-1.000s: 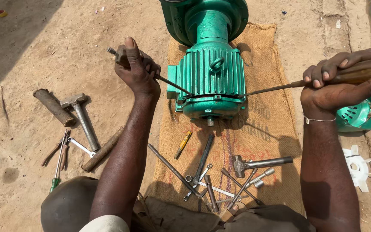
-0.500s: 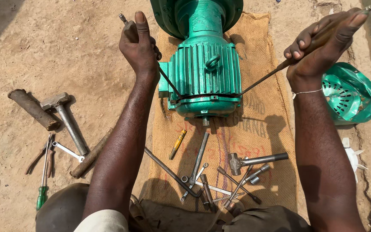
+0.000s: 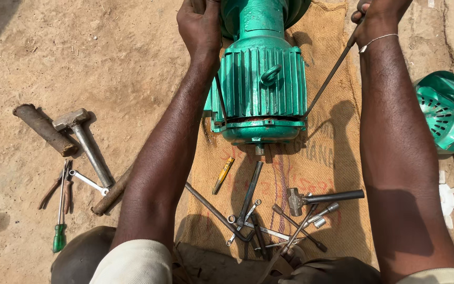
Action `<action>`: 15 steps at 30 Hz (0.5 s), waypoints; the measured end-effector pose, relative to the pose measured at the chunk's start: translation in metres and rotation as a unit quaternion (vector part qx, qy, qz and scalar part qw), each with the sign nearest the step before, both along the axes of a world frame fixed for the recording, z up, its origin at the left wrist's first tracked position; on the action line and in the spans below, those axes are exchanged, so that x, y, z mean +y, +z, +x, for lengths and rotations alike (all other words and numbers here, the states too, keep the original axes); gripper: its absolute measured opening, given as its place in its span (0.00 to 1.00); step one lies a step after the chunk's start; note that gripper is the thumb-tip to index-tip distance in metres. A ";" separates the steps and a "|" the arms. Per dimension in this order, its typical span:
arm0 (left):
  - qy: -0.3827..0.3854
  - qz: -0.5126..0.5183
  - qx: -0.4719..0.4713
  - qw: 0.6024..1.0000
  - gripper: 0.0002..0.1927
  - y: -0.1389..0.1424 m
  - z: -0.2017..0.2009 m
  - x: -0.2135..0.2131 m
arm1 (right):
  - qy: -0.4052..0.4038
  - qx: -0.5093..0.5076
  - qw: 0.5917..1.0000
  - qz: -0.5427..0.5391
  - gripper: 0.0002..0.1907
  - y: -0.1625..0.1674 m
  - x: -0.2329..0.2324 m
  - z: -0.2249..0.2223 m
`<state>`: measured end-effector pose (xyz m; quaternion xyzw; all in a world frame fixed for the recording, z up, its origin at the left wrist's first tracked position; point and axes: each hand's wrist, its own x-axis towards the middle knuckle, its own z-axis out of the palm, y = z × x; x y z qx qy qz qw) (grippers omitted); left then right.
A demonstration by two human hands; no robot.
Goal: The person disassembles a green electric motor by removing bolts and prying open the casing. They use a hammer, chisel, screwdrivers, and wrenches to separate the motor housing and expose the internal components.
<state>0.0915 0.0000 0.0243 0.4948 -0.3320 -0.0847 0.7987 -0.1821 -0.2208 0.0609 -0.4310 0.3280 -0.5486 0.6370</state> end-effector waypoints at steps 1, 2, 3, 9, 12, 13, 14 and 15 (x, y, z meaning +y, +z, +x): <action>0.006 -0.009 -0.031 0.999 0.28 0.002 -0.001 -0.002 | 0.012 0.017 1.000 -0.021 0.24 0.000 -0.003 0.003; 0.012 -0.017 -0.058 0.998 0.29 0.003 -0.003 0.001 | 0.025 0.038 0.998 -0.041 0.23 -0.002 -0.004 0.001; 0.015 -0.003 -0.017 1.000 0.28 0.005 -0.003 0.010 | 0.038 0.058 0.996 -0.060 0.23 -0.005 -0.003 -0.002; 0.078 -0.040 0.162 0.983 0.28 -0.006 -0.003 0.123 | 0.066 0.025 0.982 -0.173 0.30 -0.029 0.057 -0.102; 0.086 -0.075 0.173 0.978 0.28 -0.013 -0.009 0.149 | 0.085 -0.030 0.984 -0.157 0.30 -0.053 0.067 -0.139; 0.090 -0.084 0.164 0.979 0.28 -0.015 -0.010 0.153 | 0.083 -0.041 0.984 -0.156 0.29 -0.061 0.067 -0.148; 0.094 -0.081 0.161 0.979 0.28 -0.017 -0.011 0.155 | 0.080 -0.051 0.983 -0.154 0.29 -0.070 0.066 -0.156; 0.099 -0.077 0.159 0.979 0.27 -0.021 -0.013 0.156 | 0.078 -0.057 0.984 -0.149 0.29 -0.078 0.065 -0.164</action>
